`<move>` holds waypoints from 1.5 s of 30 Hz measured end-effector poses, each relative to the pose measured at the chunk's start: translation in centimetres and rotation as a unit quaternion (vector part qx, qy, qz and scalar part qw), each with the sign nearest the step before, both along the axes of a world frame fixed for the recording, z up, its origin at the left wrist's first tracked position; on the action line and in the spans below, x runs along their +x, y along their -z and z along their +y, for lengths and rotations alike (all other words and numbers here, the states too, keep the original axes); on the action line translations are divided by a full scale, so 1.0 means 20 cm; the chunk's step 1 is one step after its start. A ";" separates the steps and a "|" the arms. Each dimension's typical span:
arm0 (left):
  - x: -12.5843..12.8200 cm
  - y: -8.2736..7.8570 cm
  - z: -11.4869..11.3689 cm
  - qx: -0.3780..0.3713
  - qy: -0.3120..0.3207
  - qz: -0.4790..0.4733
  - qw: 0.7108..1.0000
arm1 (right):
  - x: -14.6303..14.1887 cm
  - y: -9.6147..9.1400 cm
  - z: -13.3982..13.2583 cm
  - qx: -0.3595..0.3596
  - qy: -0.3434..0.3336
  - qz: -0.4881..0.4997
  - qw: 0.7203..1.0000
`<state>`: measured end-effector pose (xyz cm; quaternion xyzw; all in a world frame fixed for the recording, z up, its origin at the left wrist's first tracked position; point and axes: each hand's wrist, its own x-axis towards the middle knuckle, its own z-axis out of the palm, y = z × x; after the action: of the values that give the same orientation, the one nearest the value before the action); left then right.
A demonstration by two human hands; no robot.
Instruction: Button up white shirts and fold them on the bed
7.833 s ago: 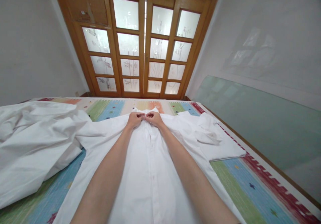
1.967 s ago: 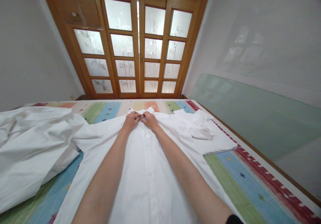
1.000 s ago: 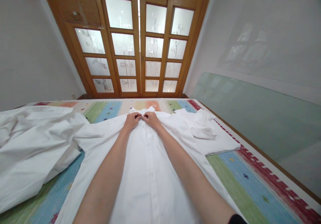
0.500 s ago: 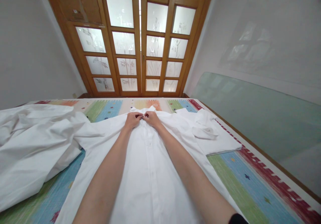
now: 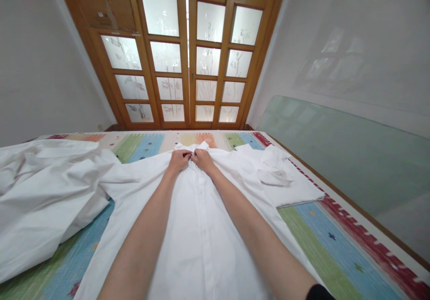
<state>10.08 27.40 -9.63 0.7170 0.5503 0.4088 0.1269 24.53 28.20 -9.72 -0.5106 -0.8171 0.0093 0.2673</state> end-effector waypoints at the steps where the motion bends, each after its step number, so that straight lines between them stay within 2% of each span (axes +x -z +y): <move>1: 0.00 0.00 0.00 0.004 -0.002 0.000 1.000 | 0.00 0.00 0.00 0.001 0.003 -0.001 1.000; 18: 0.07 -0.02 -0.01 0.023 -0.006 0.007 1.000 | 0.01 -0.01 -0.01 -0.006 0.031 0.008 0.999; 25: 0.08 -0.02 -0.01 0.039 0.001 0.014 0.999 | 0.01 -0.01 -0.02 0.016 0.043 0.012 0.999; 36: 0.10 -0.02 -0.01 0.048 0.000 0.053 0.997 | 0.02 -0.01 0.01 0.007 0.077 0.089 0.993; 45: 0.07 -0.03 -0.02 0.007 -0.045 -0.028 0.999 | 0.04 0.00 0.03 0.005 -0.008 0.157 0.988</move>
<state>11.57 26.94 -9.02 0.6807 0.5753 0.4378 0.1184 25.42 28.71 -9.69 -0.4949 -0.7691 0.0869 0.3949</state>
